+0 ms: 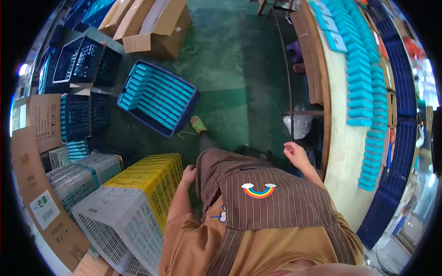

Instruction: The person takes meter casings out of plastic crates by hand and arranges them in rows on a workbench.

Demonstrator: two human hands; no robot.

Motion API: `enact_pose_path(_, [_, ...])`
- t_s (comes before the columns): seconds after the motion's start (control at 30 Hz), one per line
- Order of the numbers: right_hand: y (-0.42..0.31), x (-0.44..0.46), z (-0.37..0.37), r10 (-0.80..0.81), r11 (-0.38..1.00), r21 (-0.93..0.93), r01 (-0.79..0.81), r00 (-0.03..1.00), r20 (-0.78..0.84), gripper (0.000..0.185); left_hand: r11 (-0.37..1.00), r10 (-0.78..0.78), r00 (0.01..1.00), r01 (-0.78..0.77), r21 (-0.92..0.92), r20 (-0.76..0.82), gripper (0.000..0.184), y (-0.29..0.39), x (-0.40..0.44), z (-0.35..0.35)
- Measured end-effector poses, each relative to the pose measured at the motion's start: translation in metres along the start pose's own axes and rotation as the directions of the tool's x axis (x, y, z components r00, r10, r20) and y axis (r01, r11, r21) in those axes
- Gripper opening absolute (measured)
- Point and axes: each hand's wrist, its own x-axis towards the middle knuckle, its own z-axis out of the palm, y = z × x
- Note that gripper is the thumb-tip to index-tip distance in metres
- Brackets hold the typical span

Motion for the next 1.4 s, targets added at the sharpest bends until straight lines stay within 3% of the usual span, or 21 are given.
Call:
enact_pose_path(0.13, [-0.033,0.054,0.047,0.128,0.976,-0.192,-0.102,0.984,0.128,0.031,0.961,0.278,0.952,-0.275,0.039,-0.128,0.041,0.033,0.081,-0.083])
enact_pose_path(0.2, [-0.108,0.119,0.078,0.175,0.962,-0.246,-0.116,0.956,0.234,0.033,0.896,0.133,0.986,-0.164,-0.412,-0.102,0.036,0.043,0.144,-0.168])
enact_pose_path(0.27, [-0.155,0.18,0.104,0.097,0.969,-0.247,-0.016,0.943,0.319,0.034,0.841,0.151,0.956,-0.257,-0.475,-0.25,0.032,0.062,0.163,-0.229])
enact_pose_path(0.37, [-0.248,0.278,0.147,-0.082,0.9,-0.346,0.265,0.883,0.462,0.036,0.877,0.162,0.899,-0.32,-0.359,-0.407,0.031,0.047,0.211,-0.299])
enact_pose_path(0.43, [-0.305,0.348,0.179,-0.18,0.78,-0.421,0.463,0.811,0.557,0.036,0.91,0.082,0.868,-0.265,-0.318,-0.489,0.031,0.036,0.241,-0.327])
enact_pose_path(0.57, [-0.388,0.491,0.258,-0.352,0.622,-0.399,0.674,0.696,0.626,0.029,0.934,0.018,0.831,-0.212,-0.287,-0.556,0.033,0.003,0.312,-0.339])
enact_pose_path(0.63, [-0.41,0.562,0.311,-0.396,0.632,-0.368,0.682,0.693,0.603,0.029,0.958,-0.024,0.853,-0.129,-0.255,-0.521,0.04,0.021,0.311,-0.35])
enact_pose_path(0.73, [-0.433,0.638,0.396,-0.532,0.583,-0.318,0.747,0.648,0.545,0.03,0.94,-0.048,0.833,-0.148,-0.306,-0.551,0.048,0.006,0.368,-0.357])
enact_pose_path(0.83, [-0.453,0.678,0.471,-0.551,0.516,-0.336,0.788,0.605,0.575,0.043,0.96,-0.091,0.689,-0.131,-0.247,-0.719,0.065,-0.003,0.435,-0.387])
enact_pose_path(0.87, [-0.452,0.695,0.495,-0.618,0.441,-0.325,0.837,0.545,0.566,0.05,0.978,-0.086,0.612,-0.101,-0.185,-0.786,0.069,-0.007,0.458,-0.4])
enact_pose_path(0.93, [-0.449,0.726,0.537,-0.754,0.273,-0.329,0.904,0.413,0.51,0.063,0.977,-0.138,0.548,-0.059,-0.203,-0.825,0.073,-0.005,0.495,-0.429])
enact_pose_path(0.97, [-0.46,0.725,0.55,-0.726,0.28,-0.416,0.865,0.475,0.497,0.067,0.991,-0.104,0.457,-0.03,-0.132,-0.883,0.076,-0.012,0.52,-0.437])
enact_pose_path(1.0, [-0.457,0.741,0.569,-0.761,0.262,-0.448,0.855,0.469,0.449,0.068,0.998,-0.058,0.364,0.011,-0.058,-0.93,0.078,-0.02,0.542,-0.442])
enact_pose_path(1.07, [-0.458,0.758,0.595,-0.754,0.333,-0.498,0.8,0.543,0.368,0.071,0.984,-0.177,0.35,0.048,-0.171,-0.92,0.083,-0.011,0.562,-0.451])
enact_pose_path(1.17, [-0.459,0.769,0.62,-0.529,0.511,-0.545,0.665,0.743,0.411,0.085,0.914,-0.398,0.603,0.196,-0.356,-0.691,0.087,0.018,0.557,-0.471])
enact_pose_path(1.27, [-0.479,0.763,0.622,-0.413,0.442,-0.708,0.55,0.826,0.384,0.077,0.94,-0.341,0.59,0.202,-0.276,-0.732,0.092,0.016,0.563,-0.475])
enact_pose_path(1.3, [-0.486,0.765,0.624,-0.358,0.444,-0.742,0.503,0.858,0.368,0.066,0.935,-0.253,0.499,0.346,-0.077,-0.829,0.089,0.03,0.558,-0.468])
enact_pose_path(1.33, [-0.487,0.772,0.627,-0.408,0.353,-0.746,0.564,0.811,0.42,0.062,0.943,-0.247,0.529,0.325,-0.075,-0.812,0.089,0.032,0.556,-0.47])
enact_pose_path(1.4, [-0.492,0.779,0.632,-0.314,0.345,-0.764,0.545,0.834,0.453,0.066,0.957,-0.23,0.594,0.28,-0.07,-0.771,0.088,0.035,0.551,-0.474])
